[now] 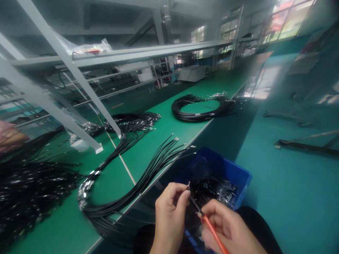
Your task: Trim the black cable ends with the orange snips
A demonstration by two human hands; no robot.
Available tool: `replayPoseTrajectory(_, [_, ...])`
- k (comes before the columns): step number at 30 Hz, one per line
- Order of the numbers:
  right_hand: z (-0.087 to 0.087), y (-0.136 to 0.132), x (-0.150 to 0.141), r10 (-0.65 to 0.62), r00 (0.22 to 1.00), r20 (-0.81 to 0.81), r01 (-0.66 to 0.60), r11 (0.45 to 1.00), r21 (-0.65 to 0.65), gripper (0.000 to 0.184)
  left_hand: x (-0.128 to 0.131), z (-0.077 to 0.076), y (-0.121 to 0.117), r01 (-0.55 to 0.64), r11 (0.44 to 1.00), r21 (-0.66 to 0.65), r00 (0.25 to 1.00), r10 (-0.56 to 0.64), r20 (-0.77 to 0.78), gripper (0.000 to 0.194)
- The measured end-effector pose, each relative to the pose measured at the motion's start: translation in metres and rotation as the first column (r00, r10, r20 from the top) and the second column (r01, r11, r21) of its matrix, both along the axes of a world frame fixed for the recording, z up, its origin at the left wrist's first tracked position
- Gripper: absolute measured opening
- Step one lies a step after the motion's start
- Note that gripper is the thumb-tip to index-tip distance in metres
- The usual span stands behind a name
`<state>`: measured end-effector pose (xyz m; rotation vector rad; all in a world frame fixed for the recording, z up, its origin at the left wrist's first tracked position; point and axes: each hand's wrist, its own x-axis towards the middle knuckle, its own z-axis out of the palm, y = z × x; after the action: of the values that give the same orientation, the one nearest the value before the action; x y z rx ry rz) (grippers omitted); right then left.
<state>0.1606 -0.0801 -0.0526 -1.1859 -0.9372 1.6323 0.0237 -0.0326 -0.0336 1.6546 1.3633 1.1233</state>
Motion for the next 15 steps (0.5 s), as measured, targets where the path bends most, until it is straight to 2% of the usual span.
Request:
replayPoseTrajectory(3, [-0.003,0.002,0.003,-0.253,0.967,0.024,0.249,0.963,0.099,0.031,0.001,0.003,-0.003,0.038,0.998,0.059,0.996,-0.033,-0.079,0.007])
replayPoseTrajectory(6, [0.005,0.008,0.002,-0.404,0.914,-0.035,0.403,0.897,0.183,0.036,0.004,0.006,-0.007,0.092,0.986,0.135,0.986,-0.071,-0.154,0.007])
replayPoseTrajectory(11, [0.02,0.016,-0.006,-0.489,0.863,-0.124,0.503,0.853,0.137,0.037,0.009,0.001,-0.013,0.153,0.964,0.218,0.943,-0.076,-0.325,0.013])
replayPoseTrajectory(15, [0.014,0.021,-0.008,-0.5,0.863,-0.068,0.505,0.854,0.129,0.038,0.013,-0.005,-0.017,0.144,0.935,0.323,0.887,0.022,-0.46,0.016])
